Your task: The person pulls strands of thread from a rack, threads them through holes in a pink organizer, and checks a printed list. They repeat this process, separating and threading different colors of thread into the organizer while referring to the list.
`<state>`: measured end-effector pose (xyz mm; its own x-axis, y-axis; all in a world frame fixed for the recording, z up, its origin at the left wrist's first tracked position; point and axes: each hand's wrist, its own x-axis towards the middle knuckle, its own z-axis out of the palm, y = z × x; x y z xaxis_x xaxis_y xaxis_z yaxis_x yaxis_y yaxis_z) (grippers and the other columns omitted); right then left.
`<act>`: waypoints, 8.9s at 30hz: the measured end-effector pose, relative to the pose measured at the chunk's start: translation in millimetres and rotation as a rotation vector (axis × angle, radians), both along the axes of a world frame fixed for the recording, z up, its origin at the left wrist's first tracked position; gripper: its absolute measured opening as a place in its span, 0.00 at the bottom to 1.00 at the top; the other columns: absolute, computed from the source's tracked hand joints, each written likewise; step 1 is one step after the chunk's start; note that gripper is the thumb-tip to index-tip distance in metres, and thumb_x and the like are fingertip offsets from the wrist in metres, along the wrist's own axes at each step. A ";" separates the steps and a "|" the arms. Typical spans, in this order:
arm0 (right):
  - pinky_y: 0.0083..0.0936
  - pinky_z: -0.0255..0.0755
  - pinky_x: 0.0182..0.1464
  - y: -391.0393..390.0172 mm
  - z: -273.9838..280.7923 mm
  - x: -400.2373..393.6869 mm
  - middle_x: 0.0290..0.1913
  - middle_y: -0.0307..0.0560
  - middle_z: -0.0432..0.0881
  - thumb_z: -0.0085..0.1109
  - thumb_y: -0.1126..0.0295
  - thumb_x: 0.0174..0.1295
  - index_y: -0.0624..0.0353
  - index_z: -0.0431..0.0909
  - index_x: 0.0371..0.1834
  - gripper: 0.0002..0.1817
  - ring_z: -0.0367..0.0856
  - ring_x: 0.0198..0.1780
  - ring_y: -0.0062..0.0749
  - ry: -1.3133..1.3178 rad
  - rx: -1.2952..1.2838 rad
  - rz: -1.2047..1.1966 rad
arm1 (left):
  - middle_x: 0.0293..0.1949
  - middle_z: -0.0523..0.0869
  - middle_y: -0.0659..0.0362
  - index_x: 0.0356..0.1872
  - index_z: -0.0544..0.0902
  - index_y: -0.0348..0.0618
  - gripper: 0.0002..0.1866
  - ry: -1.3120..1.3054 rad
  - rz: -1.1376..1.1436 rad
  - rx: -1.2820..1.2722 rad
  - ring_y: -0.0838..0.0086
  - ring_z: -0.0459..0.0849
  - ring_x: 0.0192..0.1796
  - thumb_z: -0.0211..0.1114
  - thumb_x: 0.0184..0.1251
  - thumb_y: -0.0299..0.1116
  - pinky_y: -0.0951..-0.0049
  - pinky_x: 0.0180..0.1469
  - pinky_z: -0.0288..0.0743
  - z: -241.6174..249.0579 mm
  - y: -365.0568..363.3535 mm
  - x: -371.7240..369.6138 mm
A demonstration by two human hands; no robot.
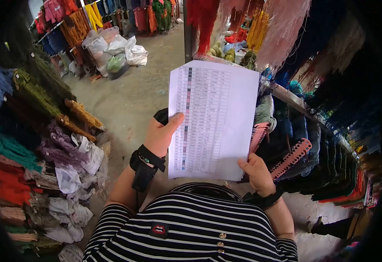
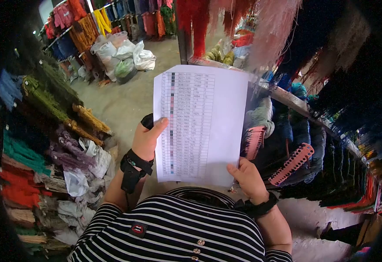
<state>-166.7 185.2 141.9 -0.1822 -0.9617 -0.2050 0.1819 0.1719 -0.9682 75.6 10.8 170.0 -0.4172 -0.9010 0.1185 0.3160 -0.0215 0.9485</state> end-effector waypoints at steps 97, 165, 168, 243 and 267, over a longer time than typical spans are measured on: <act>0.23 0.71 0.47 48.7 41.0 37.8 0.37 0.37 0.82 0.51 0.71 0.70 0.61 0.77 0.39 0.06 0.76 0.37 0.22 -0.598 -0.261 -0.135 | 0.43 0.86 0.53 0.61 0.74 0.32 0.22 -0.058 -0.341 0.082 0.71 0.84 0.38 0.46 0.68 0.27 0.73 0.46 0.77 12.0 139.1 -43.3; 0.36 0.72 0.49 364.7 22.4 -215.4 0.40 0.57 0.81 0.48 0.74 0.66 0.64 0.74 0.48 0.10 0.80 0.44 0.47 1.476 0.405 -0.857 | 0.34 0.82 0.71 0.56 0.77 0.49 0.16 0.007 0.310 0.484 0.90 0.60 0.17 0.52 0.69 0.31 0.87 0.16 0.51 -97.9 46.8 159.5; 0.35 0.73 0.46 316.0 14.3 -180.1 0.40 0.57 0.82 0.50 0.73 0.65 0.64 0.77 0.45 0.10 0.81 0.43 0.47 1.281 0.196 -0.611 | 0.34 0.80 0.70 0.57 0.77 0.46 0.17 0.040 0.133 0.513 0.90 0.61 0.17 0.57 0.68 0.33 0.88 0.15 0.51 -96.0 72.0 124.1; 0.19 0.71 0.32 199.9 -76.2 -151.4 0.27 0.44 0.85 0.67 0.70 0.56 0.69 0.85 0.35 0.11 0.77 0.29 0.17 0.309 0.393 -0.292 | 0.27 0.83 0.65 0.34 0.86 0.34 0.15 -0.514 -0.049 0.194 0.78 0.77 0.31 0.70 0.60 0.40 0.73 0.39 0.71 -298.3 106.7 -245.4; 0.29 0.75 0.37 80.2 -116.1 -122.0 0.28 0.57 0.84 0.68 0.63 0.51 0.68 0.83 0.36 0.17 0.84 0.31 0.43 0.928 0.155 -0.240 | 0.39 0.87 0.61 0.46 0.83 0.39 0.14 -0.546 -0.434 -0.149 0.78 0.82 0.39 0.68 0.61 0.32 0.74 0.43 0.76 -222.8 111.8 -203.0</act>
